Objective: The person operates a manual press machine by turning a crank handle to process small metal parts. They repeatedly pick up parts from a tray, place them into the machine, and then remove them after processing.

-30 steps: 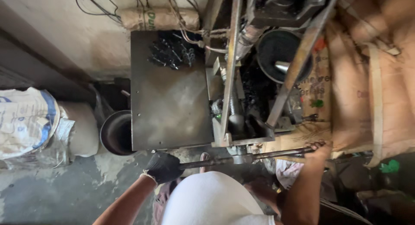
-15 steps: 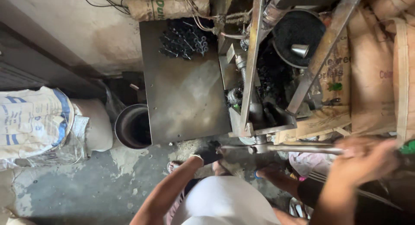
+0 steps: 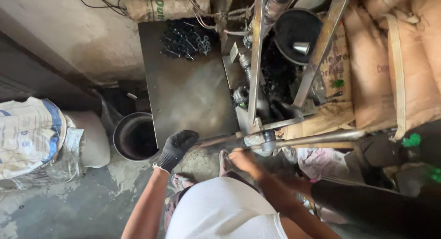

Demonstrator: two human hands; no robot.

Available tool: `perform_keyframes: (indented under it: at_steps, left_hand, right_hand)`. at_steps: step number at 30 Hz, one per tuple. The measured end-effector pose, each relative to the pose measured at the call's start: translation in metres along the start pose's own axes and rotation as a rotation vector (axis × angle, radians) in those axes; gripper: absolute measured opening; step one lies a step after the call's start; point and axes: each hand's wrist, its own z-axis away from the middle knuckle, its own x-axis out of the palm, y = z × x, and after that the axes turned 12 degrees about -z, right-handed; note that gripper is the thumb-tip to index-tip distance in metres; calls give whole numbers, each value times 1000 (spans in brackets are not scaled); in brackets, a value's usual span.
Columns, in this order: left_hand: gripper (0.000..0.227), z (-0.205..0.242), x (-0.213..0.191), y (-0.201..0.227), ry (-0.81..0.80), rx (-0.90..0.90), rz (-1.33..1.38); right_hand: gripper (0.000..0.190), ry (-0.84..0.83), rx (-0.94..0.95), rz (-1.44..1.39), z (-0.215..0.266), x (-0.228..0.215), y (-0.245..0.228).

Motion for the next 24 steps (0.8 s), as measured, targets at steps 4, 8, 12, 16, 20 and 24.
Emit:
perform_keyframes:
  at_steps: [4,8,12,16,20,24]
  left_hand:
    - [20,3,-1,-8,-7,-89,68]
    - [19,2,-7,-3,-27,-93,48]
    - [19,-3,-14,0,-59,-38,-126]
    - [21,-5,-7,-13,-20,-21,-174]
    - [24,-20,3,-22,-15,-152,162]
    - [27,-46,10,-3,-7,-146,130]
  right_hand:
    - [35,281,721,-270,64,-42,93]
    - [47,1206,625,-1554,132,-162,143]
    - [47,1478,180,-1811,136,-262,117]
    - [29,1569,-120,-1238,119,-284,40]
    - [32,1777,-67,-837,96,-300,-25]
    - [29,1934,-111,-52,97,-347,-66]
